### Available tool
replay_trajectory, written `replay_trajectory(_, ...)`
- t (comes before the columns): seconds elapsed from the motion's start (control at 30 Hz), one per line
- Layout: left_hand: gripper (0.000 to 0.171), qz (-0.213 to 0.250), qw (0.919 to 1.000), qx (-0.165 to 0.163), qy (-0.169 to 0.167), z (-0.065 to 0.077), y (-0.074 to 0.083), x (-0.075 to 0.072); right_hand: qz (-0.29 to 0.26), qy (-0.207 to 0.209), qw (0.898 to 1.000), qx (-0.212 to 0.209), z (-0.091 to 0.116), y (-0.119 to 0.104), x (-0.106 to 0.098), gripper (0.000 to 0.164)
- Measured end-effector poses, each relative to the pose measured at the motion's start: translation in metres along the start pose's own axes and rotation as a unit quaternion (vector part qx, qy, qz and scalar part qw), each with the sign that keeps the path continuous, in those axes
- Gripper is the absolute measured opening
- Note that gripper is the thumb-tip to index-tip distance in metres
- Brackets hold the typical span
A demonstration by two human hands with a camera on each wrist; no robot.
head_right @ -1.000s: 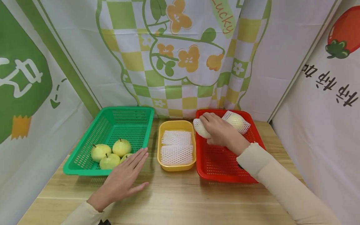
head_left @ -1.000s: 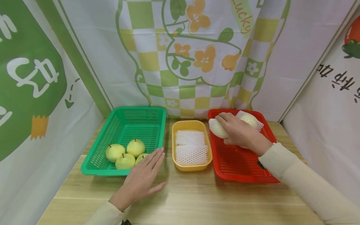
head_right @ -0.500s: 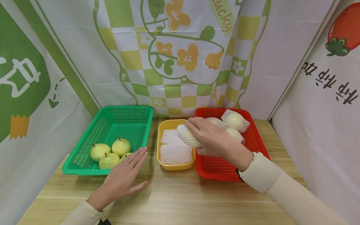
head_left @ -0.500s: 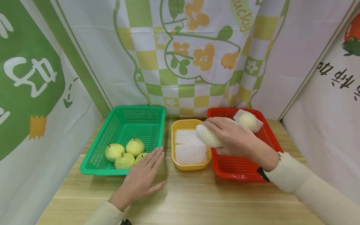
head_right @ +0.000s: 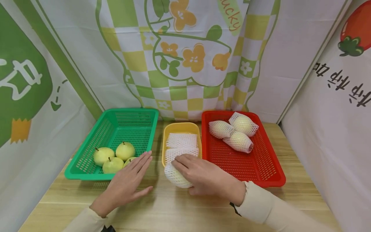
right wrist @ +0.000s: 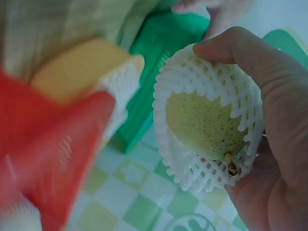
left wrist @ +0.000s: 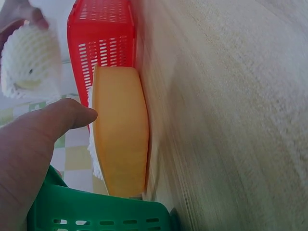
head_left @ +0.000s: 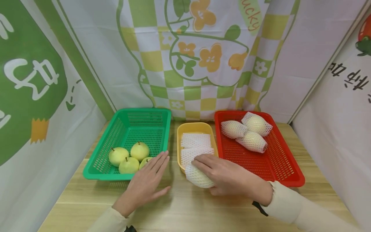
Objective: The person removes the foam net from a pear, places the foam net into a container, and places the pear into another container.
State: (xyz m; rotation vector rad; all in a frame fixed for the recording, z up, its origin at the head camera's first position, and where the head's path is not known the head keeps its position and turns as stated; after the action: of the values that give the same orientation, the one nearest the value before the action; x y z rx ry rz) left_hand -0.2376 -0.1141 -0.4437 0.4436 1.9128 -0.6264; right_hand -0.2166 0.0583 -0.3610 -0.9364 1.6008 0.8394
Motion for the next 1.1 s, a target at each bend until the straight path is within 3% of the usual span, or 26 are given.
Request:
replay_trajectory(0.17,0.104,-0.001,1.0,-0.003,-0.002,0.0,0.0,-0.001,-0.021,-0.015,1.0,-0.011,-0.001,-0.014,0.032,0.084)
replay_trajectory(0.47,0.102,0.005,0.9999,-0.007,0.007,0.0,0.0,0.001,-0.073,-0.101,0.992,0.0,-0.003,-0.025,0.095,0.088)
replay_trajectory(0.63,0.101,0.01,0.9999,-0.004,0.012,-0.001,0.0,0.0,-0.097,-0.102,0.99,0.016,0.001,-0.021,0.109,0.088)
replay_trajectory(0.8,0.102,0.022,0.9997,-0.002,0.012,-0.001,-0.001,-0.004,-0.119,-0.083,0.989,0.03,0.008,-0.013,0.11,0.09)
replay_trajectory(0.87,0.1,0.038,0.9989,0.001,0.026,-0.001,0.0,-0.01,-0.132,-0.074,0.988,0.038,0.011,-0.01,0.109,0.091)
replay_trajectory(0.97,0.094,0.088,0.9932,0.019,0.074,0.001,0.008,-0.026,-0.163,-0.075,0.981,0.068,0.016,-0.003,0.11,0.096)
replay_trajectory(1.1,0.069,0.178,0.9702,0.059,0.154,0.008,0.023,-0.05,-0.191,-0.082,0.97,0.123,0.025,0.005,0.116,0.099)
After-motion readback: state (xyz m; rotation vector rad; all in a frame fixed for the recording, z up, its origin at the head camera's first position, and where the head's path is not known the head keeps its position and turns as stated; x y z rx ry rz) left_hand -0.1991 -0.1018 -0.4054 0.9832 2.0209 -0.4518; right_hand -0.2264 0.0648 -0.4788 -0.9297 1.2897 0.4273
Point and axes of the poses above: each hand's wrist, its own z-axis away from the middle knuckle, its own x-axis out of the palm, y = z × x, the point moved 10 cm from there along -z, towards the middle knuckle
